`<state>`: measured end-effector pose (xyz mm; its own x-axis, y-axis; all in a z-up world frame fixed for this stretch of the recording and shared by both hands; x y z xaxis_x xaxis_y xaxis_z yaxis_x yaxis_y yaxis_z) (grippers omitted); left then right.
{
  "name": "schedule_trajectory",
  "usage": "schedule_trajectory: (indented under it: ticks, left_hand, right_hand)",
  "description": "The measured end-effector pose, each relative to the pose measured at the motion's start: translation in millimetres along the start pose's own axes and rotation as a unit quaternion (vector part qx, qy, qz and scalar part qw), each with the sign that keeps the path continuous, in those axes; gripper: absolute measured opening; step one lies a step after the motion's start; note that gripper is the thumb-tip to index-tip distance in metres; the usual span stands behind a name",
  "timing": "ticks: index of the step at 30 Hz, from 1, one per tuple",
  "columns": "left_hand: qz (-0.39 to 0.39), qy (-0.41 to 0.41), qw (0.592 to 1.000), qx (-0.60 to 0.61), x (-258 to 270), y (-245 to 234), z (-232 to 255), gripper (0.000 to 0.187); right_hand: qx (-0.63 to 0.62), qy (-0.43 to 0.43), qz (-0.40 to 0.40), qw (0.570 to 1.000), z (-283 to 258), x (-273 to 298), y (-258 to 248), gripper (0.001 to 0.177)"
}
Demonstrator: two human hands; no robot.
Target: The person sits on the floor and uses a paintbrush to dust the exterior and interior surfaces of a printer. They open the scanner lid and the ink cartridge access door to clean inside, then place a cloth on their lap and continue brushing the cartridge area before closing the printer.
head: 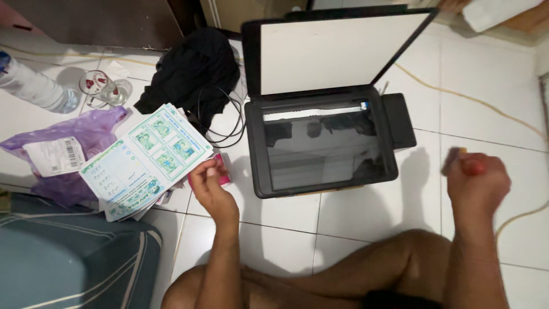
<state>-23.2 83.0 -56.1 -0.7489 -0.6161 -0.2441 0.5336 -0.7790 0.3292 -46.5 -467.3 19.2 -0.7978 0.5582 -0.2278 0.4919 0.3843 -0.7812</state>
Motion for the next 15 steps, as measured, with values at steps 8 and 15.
schedule_trajectory:
  ticks: [8, 15]
  left_hand:
    - [-0.086, 0.024, 0.994, -0.056, 22.9, 32.9, -13.8, 0.013]
    - [-0.113, 0.026, 0.985, -0.129, 32.7, 36.2, -19.1, 0.015]
  right_hand:
    - [-0.251, -0.215, -0.313, 0.89, -154.7, 125.8, 188.0, 0.023]
    - [-0.173, -0.047, -0.03, 0.983, -70.8, -70.5, 79.7, 0.014]
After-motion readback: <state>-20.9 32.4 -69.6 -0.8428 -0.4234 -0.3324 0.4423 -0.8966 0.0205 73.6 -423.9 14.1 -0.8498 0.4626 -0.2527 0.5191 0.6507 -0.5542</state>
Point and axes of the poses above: each hand's wrist, its own x-axis away from the middle knuckle, its own y-axis out of the palm, z = x × y, the point moved 9 cm from there along -x, towards the middle knuckle, and after that the axes turned 7 degrees about y, right-handed, at the moved point
